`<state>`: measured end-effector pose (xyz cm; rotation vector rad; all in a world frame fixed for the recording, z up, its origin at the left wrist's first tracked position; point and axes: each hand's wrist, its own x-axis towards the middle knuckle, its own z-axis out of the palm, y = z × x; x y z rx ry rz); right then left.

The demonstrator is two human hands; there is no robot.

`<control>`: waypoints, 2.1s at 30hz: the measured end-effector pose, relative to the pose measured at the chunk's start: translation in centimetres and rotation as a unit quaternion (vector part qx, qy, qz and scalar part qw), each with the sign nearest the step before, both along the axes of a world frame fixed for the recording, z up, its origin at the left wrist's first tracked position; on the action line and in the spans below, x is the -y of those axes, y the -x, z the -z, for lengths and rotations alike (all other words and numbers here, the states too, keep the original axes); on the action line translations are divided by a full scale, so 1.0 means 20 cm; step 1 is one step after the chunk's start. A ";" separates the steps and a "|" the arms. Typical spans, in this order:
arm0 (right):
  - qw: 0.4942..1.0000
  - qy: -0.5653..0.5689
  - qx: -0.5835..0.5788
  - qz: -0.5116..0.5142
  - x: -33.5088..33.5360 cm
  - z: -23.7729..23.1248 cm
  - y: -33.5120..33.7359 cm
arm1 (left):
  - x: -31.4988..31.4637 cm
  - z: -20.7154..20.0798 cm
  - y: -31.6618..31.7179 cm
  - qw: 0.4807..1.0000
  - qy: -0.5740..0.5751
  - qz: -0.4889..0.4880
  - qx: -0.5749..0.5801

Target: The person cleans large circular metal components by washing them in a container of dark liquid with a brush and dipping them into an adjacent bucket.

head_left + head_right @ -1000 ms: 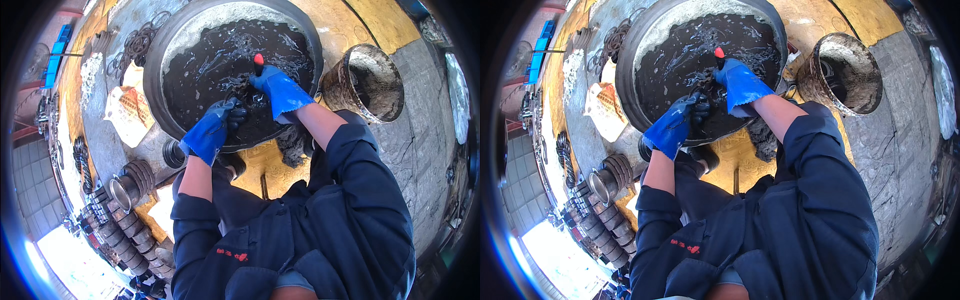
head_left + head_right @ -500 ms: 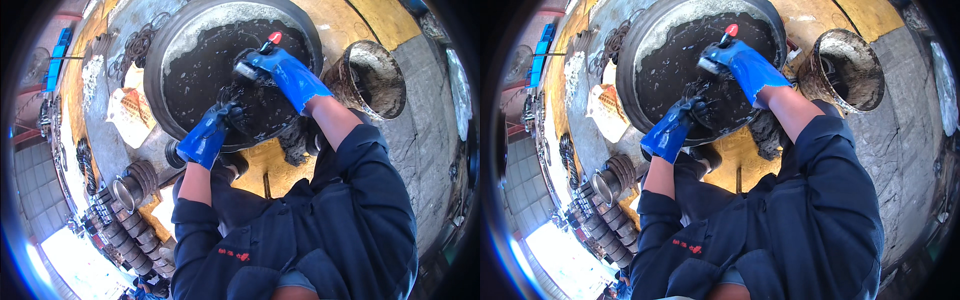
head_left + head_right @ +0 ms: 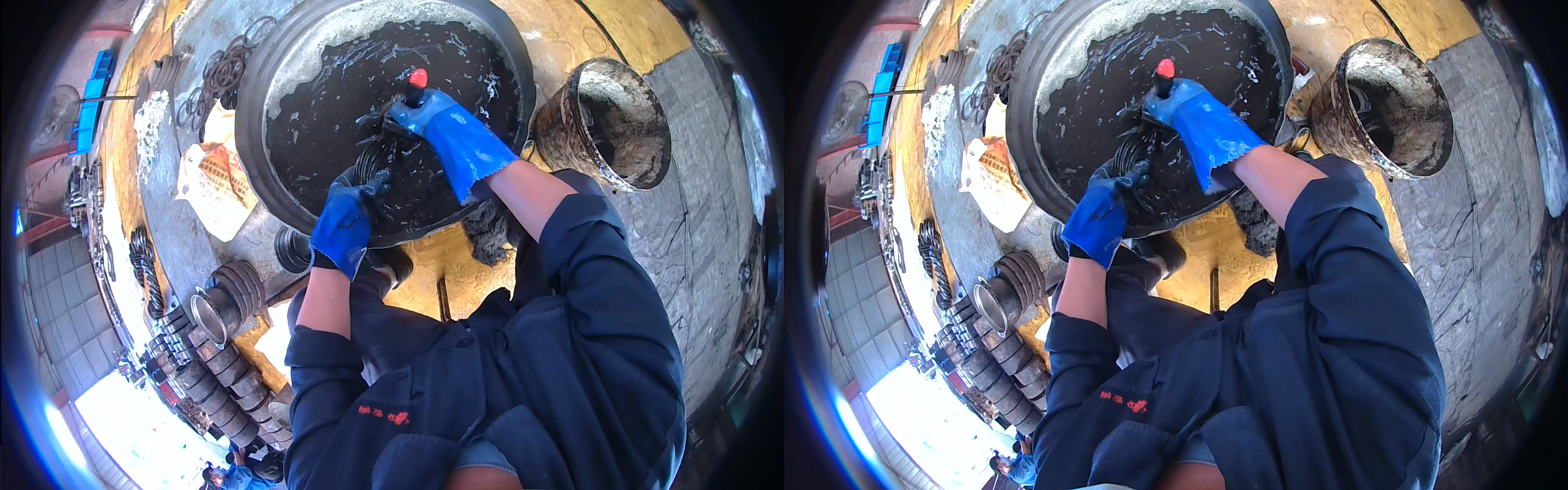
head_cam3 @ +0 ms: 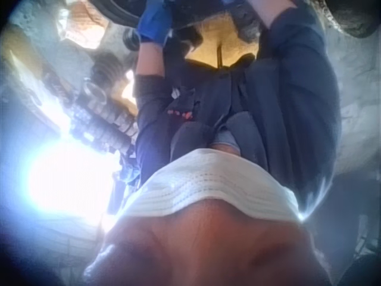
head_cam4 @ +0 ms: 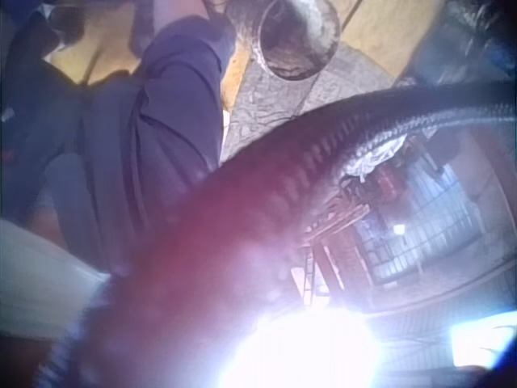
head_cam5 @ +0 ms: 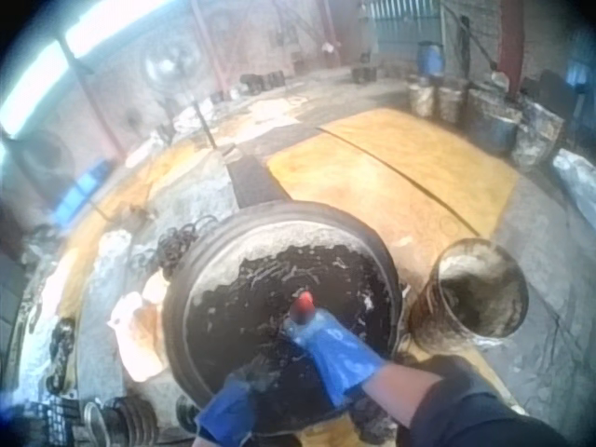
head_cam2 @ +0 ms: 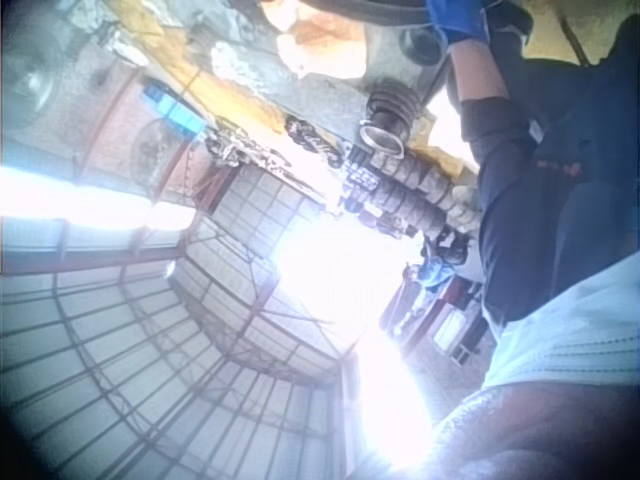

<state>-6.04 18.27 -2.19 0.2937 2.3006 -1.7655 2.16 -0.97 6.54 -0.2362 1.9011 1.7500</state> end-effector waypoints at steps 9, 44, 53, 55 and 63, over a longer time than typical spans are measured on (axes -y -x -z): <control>0.987 0.019 0.045 -0.152 0.12 -0.18 -0.07 | 0.15 0.09 -0.04 0.858 0.299 0.226 -0.350; 0.991 0.034 -0.001 -0.132 0.10 -0.11 -0.07 | 0.09 0.16 0.00 0.998 -0.030 0.027 -0.058; 0.983 0.158 0.015 -0.090 0.04 -0.19 -0.02 | 0.06 0.10 0.00 0.998 -0.017 0.027 -0.049; 0.981 0.070 0.038 -0.177 0.12 -0.16 0.00 | 0.11 0.08 -0.01 0.894 0.210 0.205 -0.338; 0.997 -0.054 0.035 -0.049 0.04 -0.01 0.02 | -0.03 -0.08 0.03 0.999 -0.007 0.042 0.011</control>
